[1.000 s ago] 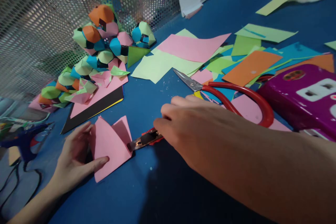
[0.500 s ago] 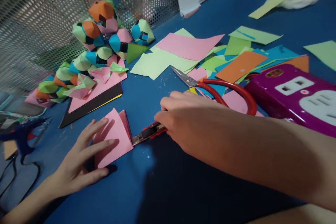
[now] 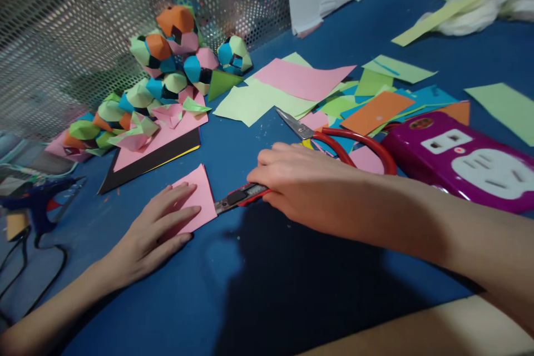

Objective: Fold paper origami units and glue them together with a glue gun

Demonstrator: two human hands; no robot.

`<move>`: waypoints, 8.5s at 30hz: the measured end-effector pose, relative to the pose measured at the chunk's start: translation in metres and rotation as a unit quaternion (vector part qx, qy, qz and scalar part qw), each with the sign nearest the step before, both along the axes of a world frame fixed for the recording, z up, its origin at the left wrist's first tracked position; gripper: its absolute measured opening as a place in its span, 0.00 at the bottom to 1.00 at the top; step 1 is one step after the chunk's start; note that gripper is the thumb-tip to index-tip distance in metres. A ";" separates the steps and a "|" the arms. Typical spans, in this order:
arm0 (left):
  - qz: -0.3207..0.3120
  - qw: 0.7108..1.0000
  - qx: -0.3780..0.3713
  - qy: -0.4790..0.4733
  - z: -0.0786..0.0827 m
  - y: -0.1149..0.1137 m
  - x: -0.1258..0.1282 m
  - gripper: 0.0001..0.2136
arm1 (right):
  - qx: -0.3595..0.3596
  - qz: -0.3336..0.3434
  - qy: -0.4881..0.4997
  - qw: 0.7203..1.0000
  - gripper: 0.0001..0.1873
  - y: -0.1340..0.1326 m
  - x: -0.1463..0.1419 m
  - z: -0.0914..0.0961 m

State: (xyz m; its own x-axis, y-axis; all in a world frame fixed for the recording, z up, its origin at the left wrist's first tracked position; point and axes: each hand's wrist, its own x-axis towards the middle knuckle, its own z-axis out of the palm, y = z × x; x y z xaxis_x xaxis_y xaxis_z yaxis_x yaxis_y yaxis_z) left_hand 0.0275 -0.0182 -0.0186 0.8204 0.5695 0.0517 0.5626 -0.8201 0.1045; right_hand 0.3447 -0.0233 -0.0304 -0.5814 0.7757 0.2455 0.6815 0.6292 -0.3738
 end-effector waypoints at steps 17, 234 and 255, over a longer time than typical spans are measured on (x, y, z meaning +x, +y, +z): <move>-0.011 0.999 0.004 0.044 0.011 0.009 0.000 0.18 | -0.103 0.017 -0.024 0.994 0.13 0.003 0.004 0.018; -0.022 1.000 -0.003 0.020 0.001 0.018 -0.014 0.18 | -0.019 -0.013 0.048 0.999 0.13 -0.064 -0.057 0.041; -0.011 0.999 -0.013 -0.045 -0.001 0.014 -0.020 0.16 | 0.055 -0.299 -0.316 0.899 0.11 -0.003 -0.068 0.030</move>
State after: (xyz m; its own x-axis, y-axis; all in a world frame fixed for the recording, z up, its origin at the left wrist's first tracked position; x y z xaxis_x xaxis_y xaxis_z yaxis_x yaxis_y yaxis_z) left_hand 0.0080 -0.0046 -0.0197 0.8260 0.5528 0.1106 0.5311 -0.8288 0.1759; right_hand 0.2766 -0.0259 -0.0008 -0.1198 0.9869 0.1081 0.9645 0.0898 0.2485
